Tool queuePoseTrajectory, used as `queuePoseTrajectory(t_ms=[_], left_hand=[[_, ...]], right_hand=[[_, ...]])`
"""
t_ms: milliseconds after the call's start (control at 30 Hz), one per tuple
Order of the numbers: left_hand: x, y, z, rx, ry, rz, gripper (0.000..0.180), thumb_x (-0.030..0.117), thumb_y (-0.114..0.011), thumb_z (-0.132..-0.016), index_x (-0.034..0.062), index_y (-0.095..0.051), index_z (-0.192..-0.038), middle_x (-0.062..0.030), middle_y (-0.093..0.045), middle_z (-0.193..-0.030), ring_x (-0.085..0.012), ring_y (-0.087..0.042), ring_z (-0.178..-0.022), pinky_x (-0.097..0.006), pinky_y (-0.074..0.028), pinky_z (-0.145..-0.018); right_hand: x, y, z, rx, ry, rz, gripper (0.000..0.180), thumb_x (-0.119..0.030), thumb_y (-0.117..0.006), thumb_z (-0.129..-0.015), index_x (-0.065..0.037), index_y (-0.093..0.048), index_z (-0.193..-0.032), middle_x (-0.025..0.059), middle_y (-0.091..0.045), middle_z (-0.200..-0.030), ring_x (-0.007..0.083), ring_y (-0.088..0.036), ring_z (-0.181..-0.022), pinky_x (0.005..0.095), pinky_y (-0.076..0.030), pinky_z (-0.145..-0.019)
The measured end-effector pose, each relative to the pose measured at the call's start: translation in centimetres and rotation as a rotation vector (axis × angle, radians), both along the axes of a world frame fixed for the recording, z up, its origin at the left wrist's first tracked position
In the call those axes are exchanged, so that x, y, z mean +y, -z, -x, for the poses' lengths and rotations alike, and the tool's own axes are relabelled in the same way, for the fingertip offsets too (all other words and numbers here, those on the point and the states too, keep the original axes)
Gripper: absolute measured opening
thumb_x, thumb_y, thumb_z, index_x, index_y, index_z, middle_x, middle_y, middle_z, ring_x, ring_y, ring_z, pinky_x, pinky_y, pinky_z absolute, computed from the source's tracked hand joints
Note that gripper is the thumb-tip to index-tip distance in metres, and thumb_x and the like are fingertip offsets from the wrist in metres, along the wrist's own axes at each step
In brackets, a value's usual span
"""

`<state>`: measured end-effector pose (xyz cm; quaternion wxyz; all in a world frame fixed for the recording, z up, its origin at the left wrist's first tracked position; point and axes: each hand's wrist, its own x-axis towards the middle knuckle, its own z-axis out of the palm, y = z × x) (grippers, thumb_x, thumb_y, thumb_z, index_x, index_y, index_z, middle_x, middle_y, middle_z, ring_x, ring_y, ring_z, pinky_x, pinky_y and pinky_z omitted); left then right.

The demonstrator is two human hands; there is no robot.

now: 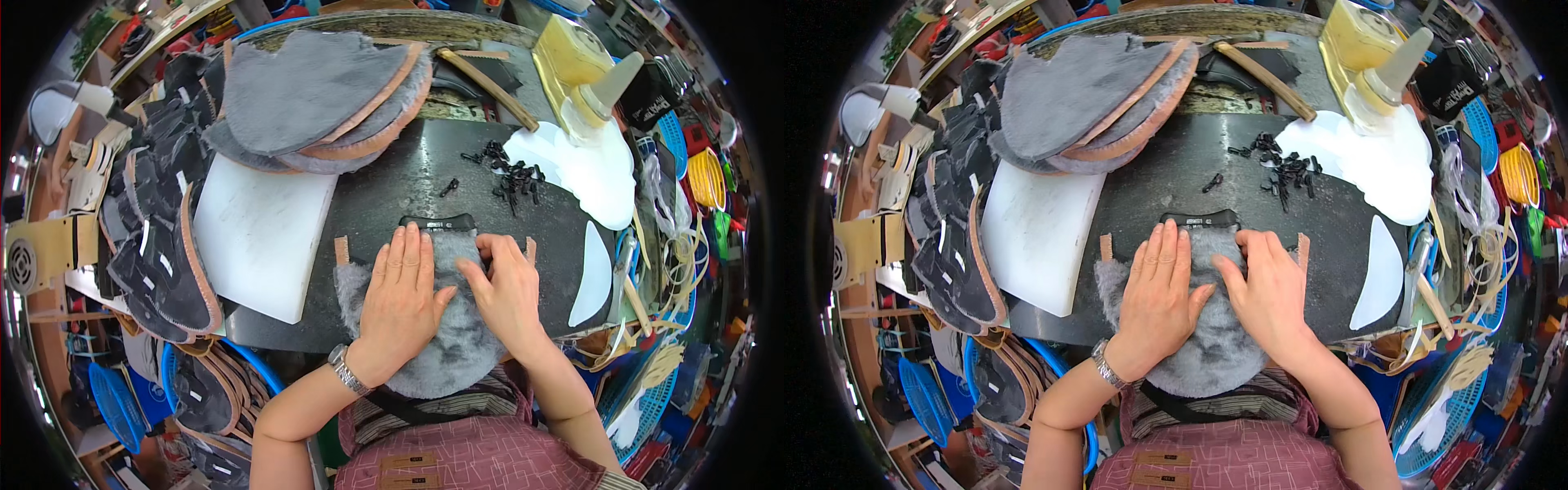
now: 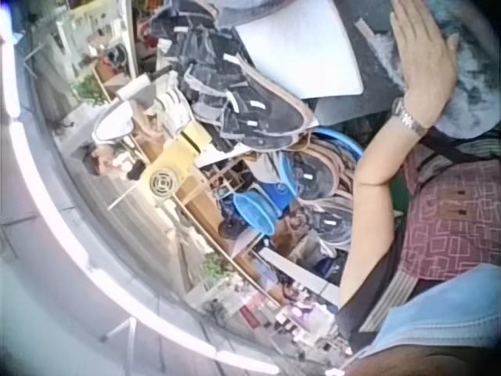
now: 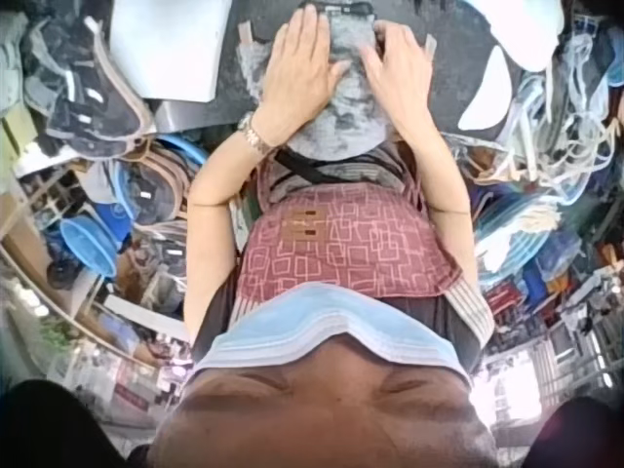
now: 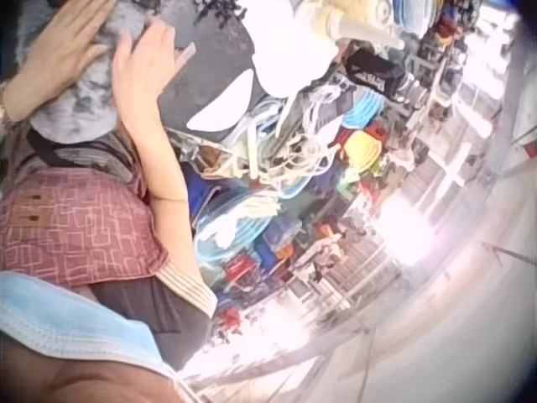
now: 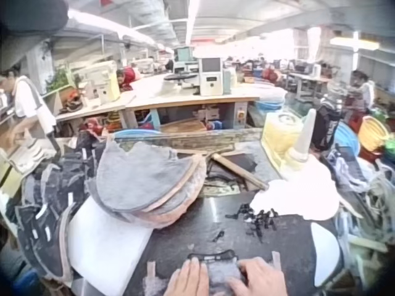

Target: The person assembles shoe components at a workbench, using a hammer and punch to secure parts on a shoe sole. They then attach a zipper to a shoe upper using a small tool and fasteners, working on multiple units in a factory setting.

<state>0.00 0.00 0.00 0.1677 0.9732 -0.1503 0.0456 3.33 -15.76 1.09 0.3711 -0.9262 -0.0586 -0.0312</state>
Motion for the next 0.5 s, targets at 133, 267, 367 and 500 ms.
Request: queuePoseTrajectory(t_ms=[133, 267, 367, 500], left_hand=[[-0.1, -0.8, -0.2, 0.0, 0.082, -0.043, 0.073, 0.038, -0.058, -0.082, -0.0085, -0.033, -0.133, -0.0258, -0.029, -0.141, -0.0363, -0.027, -0.133, -0.045, -0.022, -0.109], [-0.3, -0.8, -0.6, 0.043, 0.109, -0.011, 0.076, 0.041, -0.058, -0.081, -0.009, -0.033, -0.133, -0.027, -0.03, -0.14, -0.0374, -0.027, -0.133, -0.045, -0.023, -0.108], [-0.5, -0.6, -0.4, 0.024, 0.109, 0.003, 0.076, 0.041, -0.06, -0.079, -0.0097, -0.035, -0.131, -0.0276, -0.034, -0.137, -0.0385, -0.031, -0.13, -0.046, -0.025, -0.107], [-1.0, -0.9, -0.8, -0.01, 0.14, -0.025, 0.075, 0.039, -0.061, -0.078, -0.0115, -0.038, -0.128, -0.0277, -0.037, -0.135, -0.0386, -0.034, -0.128, -0.045, -0.028, -0.105]], right_hand=[[0.8, -2.1, -2.3, 0.283, 0.033, 0.034, 0.022, -0.026, -0.065, -0.078, -0.004, -0.061, -0.08, 0.0085, -0.062, -0.069, 0.0269, -0.059, -0.062, 0.0395, -0.04, -0.079], [0.3, -1.6, -3.0, 0.283, 0.056, 0.024, 0.02, -0.023, -0.063, -0.079, -0.004, -0.059, -0.074, 0.0092, -0.061, -0.068, 0.0288, -0.058, -0.058, 0.0397, -0.044, -0.062], [-0.5, 0.5, -2.3, -0.086, -0.004, 0.196, 0.023, -0.024, -0.062, -0.08, -0.004, -0.057, -0.07, 0.011, -0.06, -0.067, 0.0296, -0.059, -0.056, 0.0408, -0.044, -0.053], [-1.3, -0.4, -1.9, -0.059, -0.07, 0.395, 0.023, -0.025, -0.061, -0.082, -0.004, -0.055, -0.072, 0.0118, -0.059, -0.067, 0.0307, -0.06, -0.057, 0.0419, -0.046, -0.053]])
